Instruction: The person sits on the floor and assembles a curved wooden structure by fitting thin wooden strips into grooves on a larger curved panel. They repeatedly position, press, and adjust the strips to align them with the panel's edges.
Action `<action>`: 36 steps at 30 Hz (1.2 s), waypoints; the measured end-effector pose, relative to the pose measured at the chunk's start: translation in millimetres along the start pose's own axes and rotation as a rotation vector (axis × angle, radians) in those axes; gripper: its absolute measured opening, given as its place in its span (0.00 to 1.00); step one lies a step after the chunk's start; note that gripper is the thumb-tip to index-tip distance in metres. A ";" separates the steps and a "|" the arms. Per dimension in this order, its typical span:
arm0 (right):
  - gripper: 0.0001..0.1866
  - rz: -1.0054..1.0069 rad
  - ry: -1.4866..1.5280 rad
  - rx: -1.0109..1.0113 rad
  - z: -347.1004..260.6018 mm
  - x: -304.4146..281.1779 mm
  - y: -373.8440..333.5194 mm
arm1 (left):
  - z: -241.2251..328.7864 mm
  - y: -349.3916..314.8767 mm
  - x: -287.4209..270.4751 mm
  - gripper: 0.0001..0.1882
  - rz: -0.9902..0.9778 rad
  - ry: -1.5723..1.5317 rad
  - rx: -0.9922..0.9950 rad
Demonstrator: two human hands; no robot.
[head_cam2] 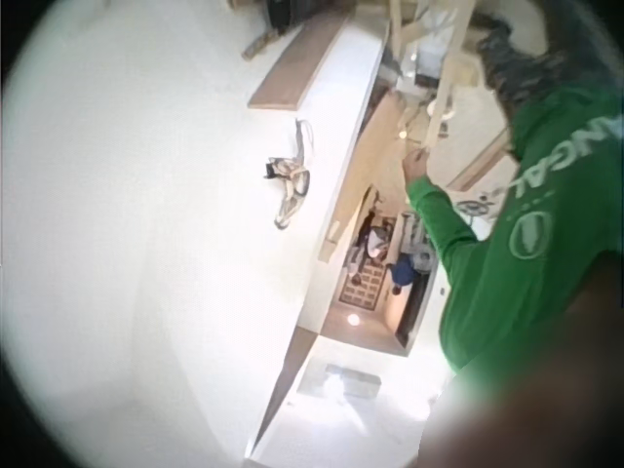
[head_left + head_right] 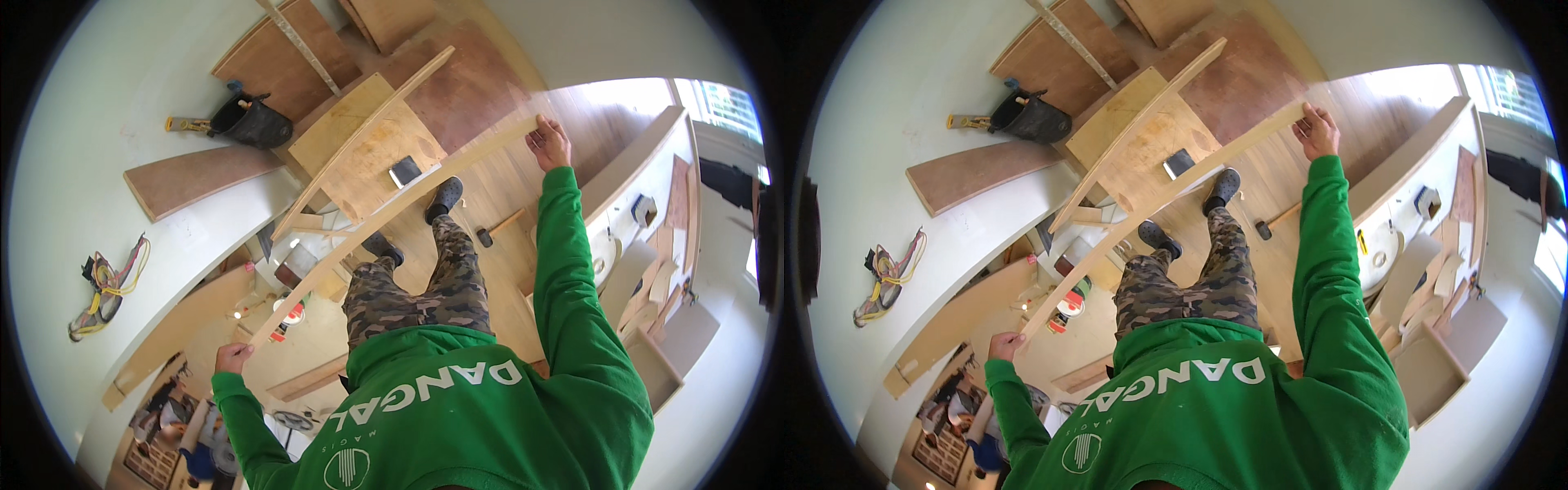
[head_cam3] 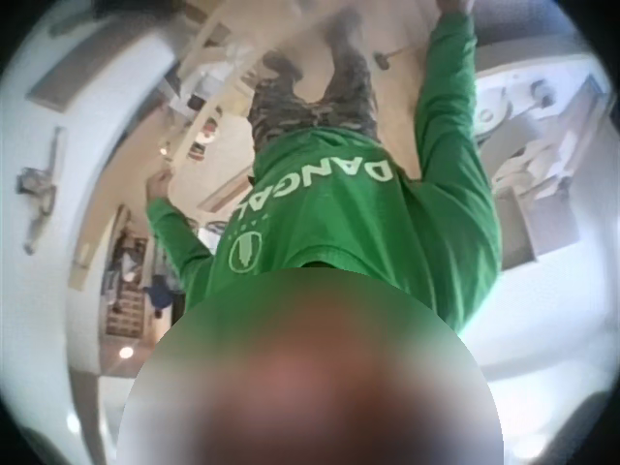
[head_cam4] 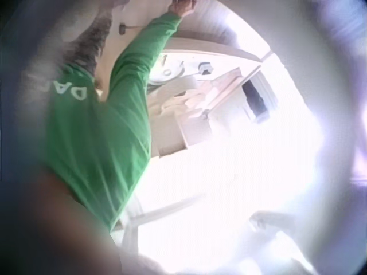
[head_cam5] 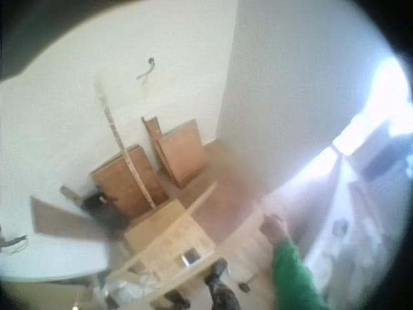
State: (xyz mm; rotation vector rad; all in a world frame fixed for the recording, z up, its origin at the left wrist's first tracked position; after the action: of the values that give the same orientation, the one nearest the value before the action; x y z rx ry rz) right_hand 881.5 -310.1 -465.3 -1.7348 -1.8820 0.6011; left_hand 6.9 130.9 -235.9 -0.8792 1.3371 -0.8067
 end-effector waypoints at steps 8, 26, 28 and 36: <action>0.09 0.010 0.023 -0.061 17.8 32.7 -30.1 | -65.8 -1.3 -22.1 0.11 -0.038 -0.131 -0.234; 0.09 -0.155 0.045 0.126 81.3 89.9 124.2 | 82.6 -91.7 -4.9 0.24 0.191 -0.211 -0.408; 0.09 -0.163 0.043 0.129 89.9 99.3 128.9 | 88.7 -91.3 -9.4 0.25 0.184 -0.224 -0.384; 0.12 -0.089 0.086 0.131 108.0 98.3 101.0 | 63.3 -19.9 -41.9 0.26 0.075 -0.124 -0.414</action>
State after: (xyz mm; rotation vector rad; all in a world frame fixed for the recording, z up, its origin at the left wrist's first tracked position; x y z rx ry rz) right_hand 885.5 -201.5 -605.7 -1.5610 -1.8081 0.5918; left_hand 67.1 163.3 -197.2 -1.1743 1.4414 -0.4131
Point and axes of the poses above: each hand's wrist, its own y-axis towards the middle knuckle, its own x-axis out of the palm, z = x × y, the point moved 7 cm from there along y, towards the middle knuckle, and after that the axes turned 7 degrees about -x, right-handed, at the moved point
